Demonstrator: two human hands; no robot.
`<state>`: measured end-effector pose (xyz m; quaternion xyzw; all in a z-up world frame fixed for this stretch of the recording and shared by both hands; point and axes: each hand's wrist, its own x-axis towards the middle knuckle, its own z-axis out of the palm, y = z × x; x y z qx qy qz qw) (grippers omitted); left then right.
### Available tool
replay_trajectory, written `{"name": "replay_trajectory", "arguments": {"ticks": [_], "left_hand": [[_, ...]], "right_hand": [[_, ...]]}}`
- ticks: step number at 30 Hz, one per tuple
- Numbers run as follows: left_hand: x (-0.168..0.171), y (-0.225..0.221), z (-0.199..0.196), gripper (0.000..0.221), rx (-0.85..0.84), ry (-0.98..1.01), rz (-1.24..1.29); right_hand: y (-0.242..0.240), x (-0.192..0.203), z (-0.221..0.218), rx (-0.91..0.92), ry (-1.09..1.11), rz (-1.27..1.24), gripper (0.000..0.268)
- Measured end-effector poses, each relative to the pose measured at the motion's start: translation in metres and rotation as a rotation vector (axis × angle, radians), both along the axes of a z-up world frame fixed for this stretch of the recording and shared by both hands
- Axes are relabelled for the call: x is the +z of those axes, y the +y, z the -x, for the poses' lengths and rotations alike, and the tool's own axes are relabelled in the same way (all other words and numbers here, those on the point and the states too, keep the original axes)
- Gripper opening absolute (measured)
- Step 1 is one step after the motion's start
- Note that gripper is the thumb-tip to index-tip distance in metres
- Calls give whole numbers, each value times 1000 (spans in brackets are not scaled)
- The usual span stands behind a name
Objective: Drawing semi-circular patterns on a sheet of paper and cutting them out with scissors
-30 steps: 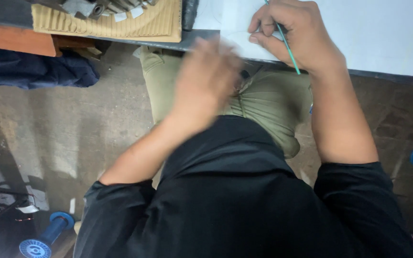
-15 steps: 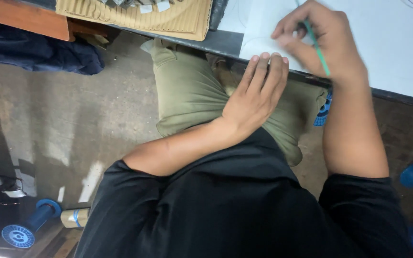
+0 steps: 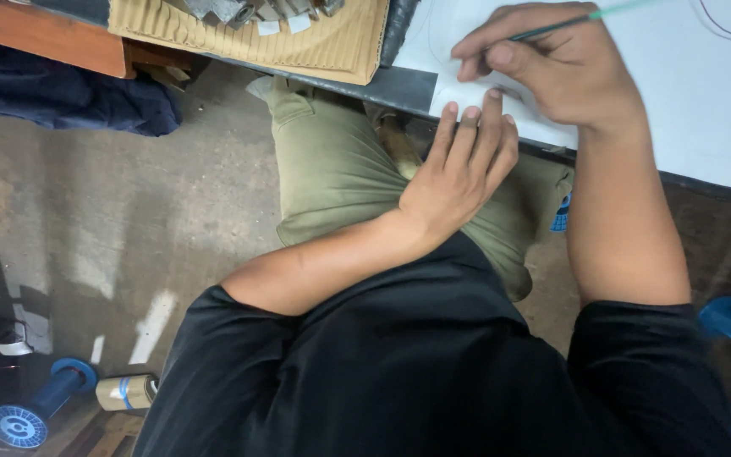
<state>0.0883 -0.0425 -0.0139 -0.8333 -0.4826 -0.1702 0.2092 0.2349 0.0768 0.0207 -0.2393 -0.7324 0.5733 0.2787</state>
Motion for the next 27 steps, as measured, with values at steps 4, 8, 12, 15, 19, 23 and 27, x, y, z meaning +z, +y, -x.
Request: {"name": "replay_trajectory", "arguments": {"ticks": [4, 8, 12, 15, 19, 23, 27], "left_hand": [[-6, -1, -1, 19, -24, -10, 23], [-6, -2, -1, 17, -4, 7, 18], [-8, -2, -2, 20, -4, 21, 26], [-12, -3, -3, 19, -19, 13, 42], [-12, -4, -2, 18, -27, 24, 59], [-11, -3, -2, 20, -31, 8, 63], [-5, -1, -1, 19, 1, 13, 30]], "right_hand": [[3, -10, 10, 25, -54, -252, 31], [-11, -2, 19, -151, -234, -80, 8], [-13, -4, 23, -188, -174, -79, 8], [-13, -3, 24, -181, -180, -93, 8], [-12, -5, 23, -179, -199, -91, 6], [-11, -7, 21, -172, -217, -115, 6], [-8, -15, 12, -200, -248, -289, 7]]}}
